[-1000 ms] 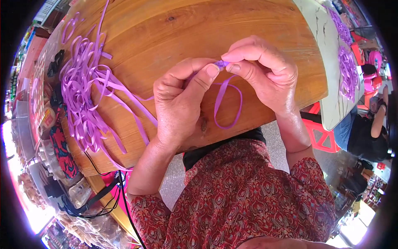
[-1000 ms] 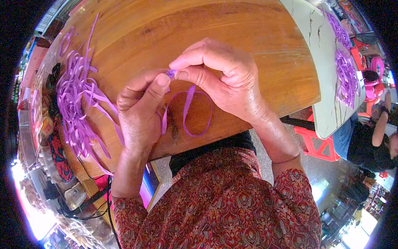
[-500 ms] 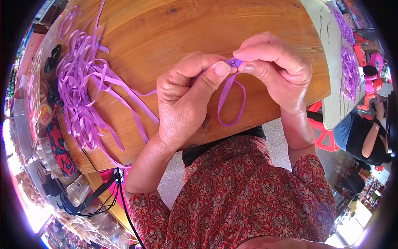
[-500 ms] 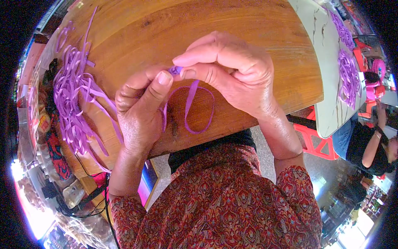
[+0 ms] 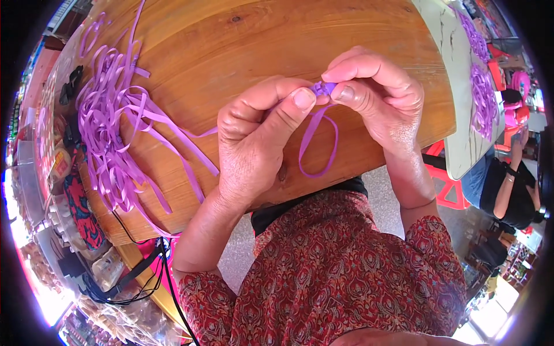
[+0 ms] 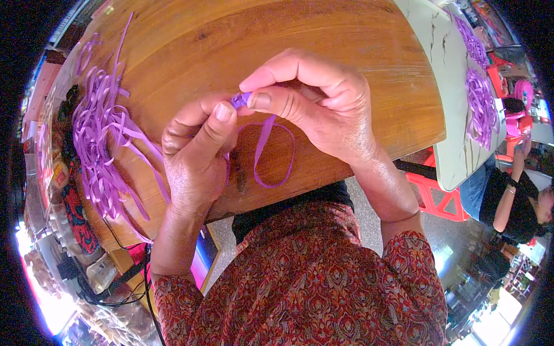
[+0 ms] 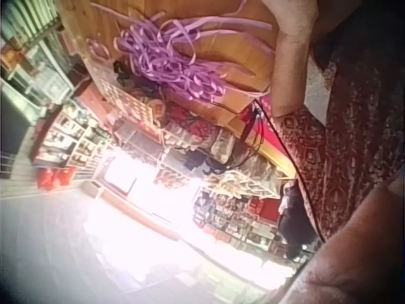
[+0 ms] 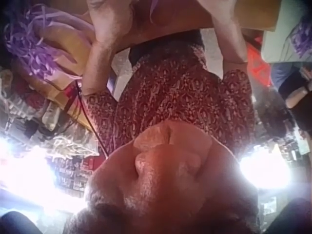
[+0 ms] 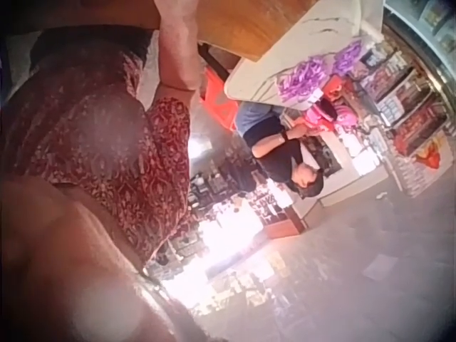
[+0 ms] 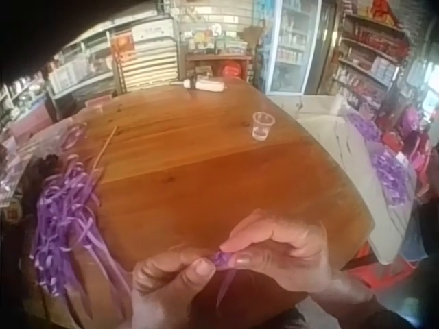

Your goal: Tying knots into long purple plastic ribbons while sitting at a table.

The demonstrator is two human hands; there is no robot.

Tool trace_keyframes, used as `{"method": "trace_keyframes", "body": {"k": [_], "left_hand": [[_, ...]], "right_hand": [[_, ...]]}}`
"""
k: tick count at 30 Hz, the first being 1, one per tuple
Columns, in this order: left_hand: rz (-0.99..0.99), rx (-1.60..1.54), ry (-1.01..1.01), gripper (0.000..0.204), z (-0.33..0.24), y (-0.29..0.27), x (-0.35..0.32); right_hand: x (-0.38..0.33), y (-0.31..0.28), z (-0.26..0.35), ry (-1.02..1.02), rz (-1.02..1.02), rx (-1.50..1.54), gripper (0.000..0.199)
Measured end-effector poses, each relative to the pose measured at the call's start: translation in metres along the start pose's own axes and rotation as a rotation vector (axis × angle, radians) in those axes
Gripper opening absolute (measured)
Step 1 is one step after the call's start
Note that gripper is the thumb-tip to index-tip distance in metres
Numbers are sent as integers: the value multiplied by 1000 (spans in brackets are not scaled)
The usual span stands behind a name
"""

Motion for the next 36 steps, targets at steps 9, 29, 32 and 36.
{"method": "trace_keyframes", "body": {"k": [9, 29, 32, 36], "left_hand": [[-35, -32, -54, 9, 1, -3, 1], [90, 475, 310, 12, -4, -5, 5], [106, 555, 332, 13, -7, -4, 6], [127, 698, 468, 15, -7, -3, 7]], "right_hand": [[0, 1, 9, -19, -39, -108, 19], [4, 3, 11, -93, -56, -456, 18], [3, 3, 12, -131, -62, -488, 19], [2, 3, 13, -101, -82, -536, 18]]}}
Point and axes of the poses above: each hand's wrist, its own x-axis towards the middle knuckle, its own y-axis out of the palm, z = x × y, the point moved 4 cm from there along x, towards the middle knuckle, and after that the axes turned 13 degrees about y, right-handed, at the moved point
